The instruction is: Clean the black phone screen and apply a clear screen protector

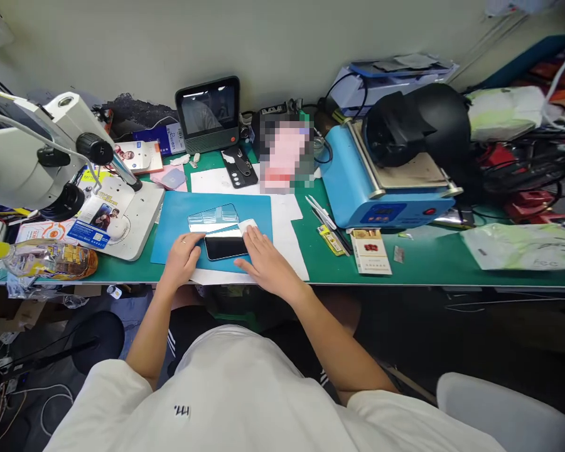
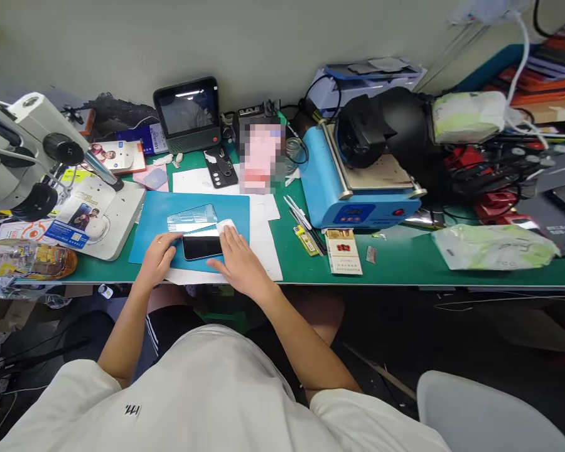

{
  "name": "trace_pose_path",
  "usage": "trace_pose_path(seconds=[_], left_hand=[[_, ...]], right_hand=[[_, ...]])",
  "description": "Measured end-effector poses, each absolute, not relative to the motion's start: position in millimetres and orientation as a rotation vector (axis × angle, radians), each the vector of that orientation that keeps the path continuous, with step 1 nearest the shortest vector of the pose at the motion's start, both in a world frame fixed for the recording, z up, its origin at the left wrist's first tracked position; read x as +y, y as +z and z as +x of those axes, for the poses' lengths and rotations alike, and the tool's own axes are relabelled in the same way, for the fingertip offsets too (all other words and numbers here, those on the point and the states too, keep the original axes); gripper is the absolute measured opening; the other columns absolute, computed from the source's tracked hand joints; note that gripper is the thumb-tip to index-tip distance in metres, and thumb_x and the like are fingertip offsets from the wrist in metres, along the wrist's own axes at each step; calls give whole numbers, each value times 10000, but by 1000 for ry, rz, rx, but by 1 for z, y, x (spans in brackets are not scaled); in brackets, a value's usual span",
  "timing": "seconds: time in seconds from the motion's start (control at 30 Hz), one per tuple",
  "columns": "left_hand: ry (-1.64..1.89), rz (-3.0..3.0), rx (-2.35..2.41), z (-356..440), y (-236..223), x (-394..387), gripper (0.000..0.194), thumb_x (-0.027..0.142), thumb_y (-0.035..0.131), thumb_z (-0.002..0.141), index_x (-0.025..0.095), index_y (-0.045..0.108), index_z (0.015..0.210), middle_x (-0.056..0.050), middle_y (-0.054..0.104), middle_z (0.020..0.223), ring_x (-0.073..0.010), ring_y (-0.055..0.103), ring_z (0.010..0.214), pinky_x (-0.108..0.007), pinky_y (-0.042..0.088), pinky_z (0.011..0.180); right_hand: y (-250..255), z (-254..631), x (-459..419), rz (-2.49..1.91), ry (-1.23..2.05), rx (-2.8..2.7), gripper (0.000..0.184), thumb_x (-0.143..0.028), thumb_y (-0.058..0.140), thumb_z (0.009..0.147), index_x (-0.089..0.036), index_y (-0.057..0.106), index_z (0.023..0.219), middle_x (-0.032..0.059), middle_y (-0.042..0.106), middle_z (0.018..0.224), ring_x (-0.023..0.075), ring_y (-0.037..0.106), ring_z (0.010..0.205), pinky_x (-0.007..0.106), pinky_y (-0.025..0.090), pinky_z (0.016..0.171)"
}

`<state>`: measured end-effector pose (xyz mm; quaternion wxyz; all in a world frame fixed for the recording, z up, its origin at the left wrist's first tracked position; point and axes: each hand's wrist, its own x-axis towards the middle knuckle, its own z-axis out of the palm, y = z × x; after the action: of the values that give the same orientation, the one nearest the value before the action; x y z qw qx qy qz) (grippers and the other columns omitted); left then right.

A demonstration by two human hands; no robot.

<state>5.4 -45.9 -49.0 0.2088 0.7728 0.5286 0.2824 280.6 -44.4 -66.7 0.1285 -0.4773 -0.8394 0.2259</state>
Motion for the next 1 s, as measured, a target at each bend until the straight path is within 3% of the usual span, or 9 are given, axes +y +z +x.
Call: trace_pose_path(seconds=[0.2,0.37,0.53,0.77,1.0], left_hand=[[819,2111,1410,3,-55,-55,513,163,400,979,212,560,1465,-103,634,1483,-282,569,1379,-492,462,1192],[863,2088,1369,0,-59,-60,645,104,416,858,207,518,1487,-105,608,1507,-295,550,1404,-513,449,1211],[864,2081,1359,0,-59,-62,638,99,420,840,186,523,1463,-121,621,1473,-300,563,1373,-504,478,1183],[847,2080,1377,-3,-60,-61,613,108,410,827,182,548,1420,-120,644,1432,-288,588,1333,-487,487,1166],[814,2121,1420,-1,-60,-61,589,119,419,866,187,556,1435,-123,643,1445,-296,578,1346,-503,486,1163]], right_hand=[[-79,249,-49,-1541,466,-2438,1095,-793,240,1003,89,211,1652,353,186,1728,435,156,1643,638,227,1308],[-79,216,-60,-1408,421,-2515,1051,-764,240,1023,61,176,1670,333,192,1736,425,145,1649,640,229,1306],[-72,193,-61,-1345,437,-2538,1070,-772,255,1019,108,274,1627,350,223,1723,429,167,1644,597,216,1324],[-72,185,-61,-1239,458,-2536,961,-706,249,1060,49,274,1654,297,267,1733,388,183,1649,588,227,1325],[-70,188,-74,-1188,447,-2547,983,-709,300,1050,91,318,1621,325,277,1715,402,228,1636,584,245,1323]])
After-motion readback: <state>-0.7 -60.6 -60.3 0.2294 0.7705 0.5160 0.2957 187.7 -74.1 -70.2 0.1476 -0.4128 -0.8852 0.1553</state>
